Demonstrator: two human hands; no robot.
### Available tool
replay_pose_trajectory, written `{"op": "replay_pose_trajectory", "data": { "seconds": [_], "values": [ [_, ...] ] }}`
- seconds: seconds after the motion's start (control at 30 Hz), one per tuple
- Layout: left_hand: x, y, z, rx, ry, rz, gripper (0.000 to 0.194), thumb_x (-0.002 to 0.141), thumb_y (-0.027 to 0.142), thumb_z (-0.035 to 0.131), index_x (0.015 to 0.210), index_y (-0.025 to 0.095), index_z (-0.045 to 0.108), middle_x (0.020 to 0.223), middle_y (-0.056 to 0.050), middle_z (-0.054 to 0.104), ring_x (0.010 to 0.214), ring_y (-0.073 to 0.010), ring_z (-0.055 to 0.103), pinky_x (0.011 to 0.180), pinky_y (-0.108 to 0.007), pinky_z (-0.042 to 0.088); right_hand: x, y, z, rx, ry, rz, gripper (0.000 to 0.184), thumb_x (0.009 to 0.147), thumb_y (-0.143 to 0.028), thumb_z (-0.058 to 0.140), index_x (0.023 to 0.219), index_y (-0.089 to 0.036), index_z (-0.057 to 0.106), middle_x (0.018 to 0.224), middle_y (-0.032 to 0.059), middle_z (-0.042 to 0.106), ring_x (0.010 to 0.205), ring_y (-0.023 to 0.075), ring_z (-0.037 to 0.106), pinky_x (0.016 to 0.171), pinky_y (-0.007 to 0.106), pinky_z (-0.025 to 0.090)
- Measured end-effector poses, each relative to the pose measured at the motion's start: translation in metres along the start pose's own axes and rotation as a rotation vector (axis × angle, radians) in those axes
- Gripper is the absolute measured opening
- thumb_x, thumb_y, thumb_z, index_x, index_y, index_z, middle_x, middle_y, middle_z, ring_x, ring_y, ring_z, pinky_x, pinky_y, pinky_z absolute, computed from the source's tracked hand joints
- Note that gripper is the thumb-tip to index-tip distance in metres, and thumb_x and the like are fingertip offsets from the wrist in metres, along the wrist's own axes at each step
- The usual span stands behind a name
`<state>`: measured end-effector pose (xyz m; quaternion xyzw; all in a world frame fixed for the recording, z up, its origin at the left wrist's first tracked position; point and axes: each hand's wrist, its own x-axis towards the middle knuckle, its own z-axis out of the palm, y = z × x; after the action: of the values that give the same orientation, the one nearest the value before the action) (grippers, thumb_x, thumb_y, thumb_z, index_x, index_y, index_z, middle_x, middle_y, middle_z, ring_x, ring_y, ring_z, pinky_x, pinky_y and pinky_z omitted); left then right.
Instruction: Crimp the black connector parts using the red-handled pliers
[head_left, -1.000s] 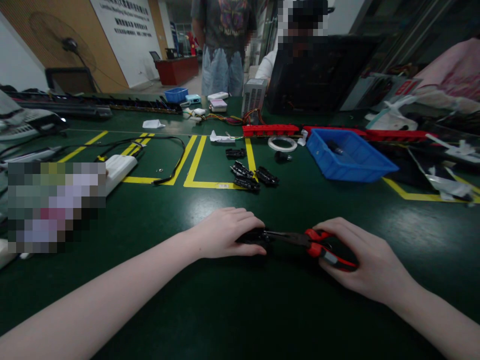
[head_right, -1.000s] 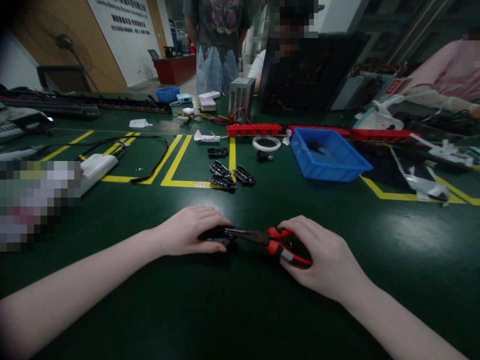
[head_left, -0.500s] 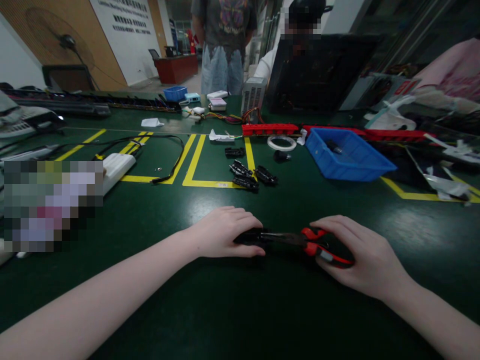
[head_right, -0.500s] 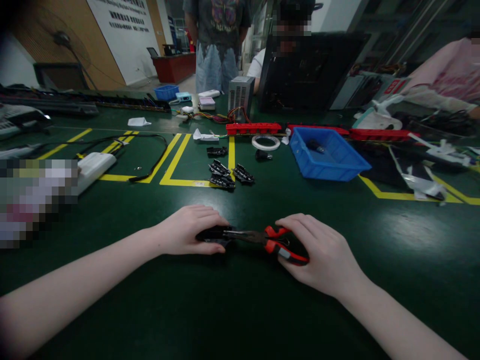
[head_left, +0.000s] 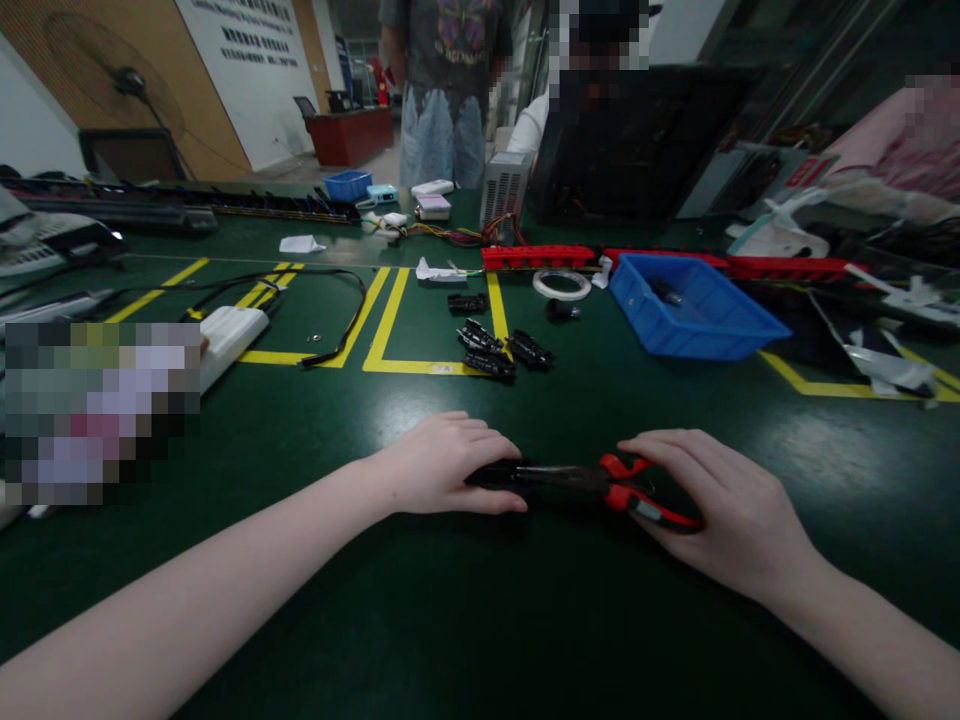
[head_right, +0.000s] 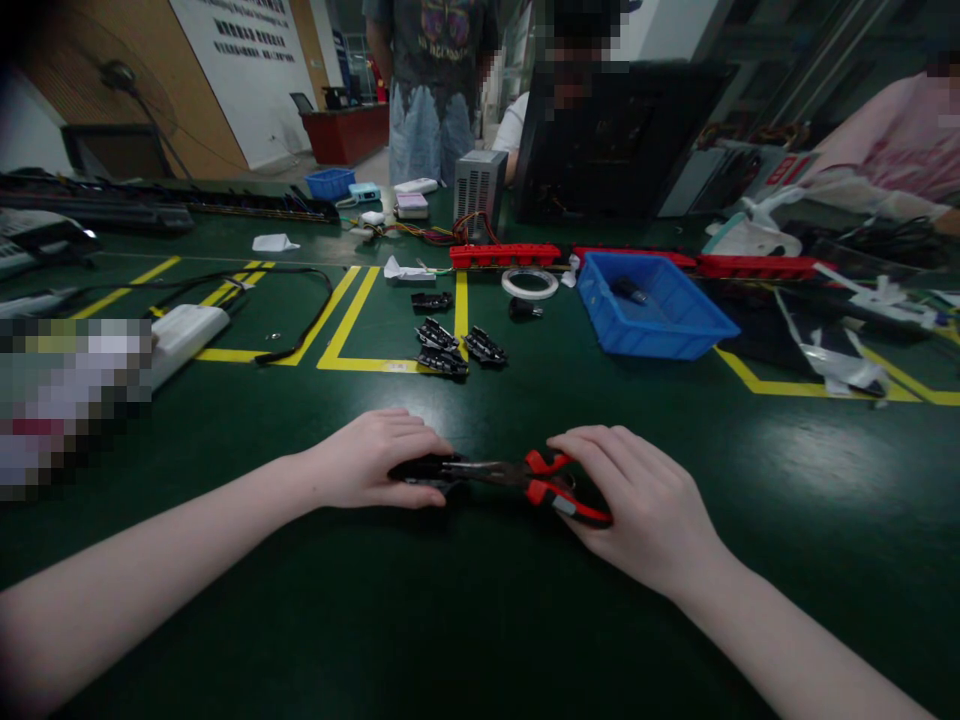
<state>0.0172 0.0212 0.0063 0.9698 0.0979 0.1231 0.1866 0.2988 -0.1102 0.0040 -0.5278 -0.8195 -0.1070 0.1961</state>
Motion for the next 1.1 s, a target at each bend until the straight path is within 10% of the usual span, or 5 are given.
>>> {"op": "replay_pose_trajectory", "data": {
  "seconds": [1.1],
  "values": [
    [-0.0002,0.0042,0.0014,0.034,0.010,0.033,0.041,0.089,0.046,0.064,0.116,0.016,0.061,0.097,-0.005,0.069,0.084,-0.0181,0.064,0.072,-0.029,0.045,0.0029,0.0008,-0.0007,-0.116,0.018,-0.110,0.035,0.076,-0.029,0.062,0.110,-0.024,0.054,0.098,0.0050,0.071,0.104,0.0290,0.063,0.105,0.053,0.034]
  ]
}}
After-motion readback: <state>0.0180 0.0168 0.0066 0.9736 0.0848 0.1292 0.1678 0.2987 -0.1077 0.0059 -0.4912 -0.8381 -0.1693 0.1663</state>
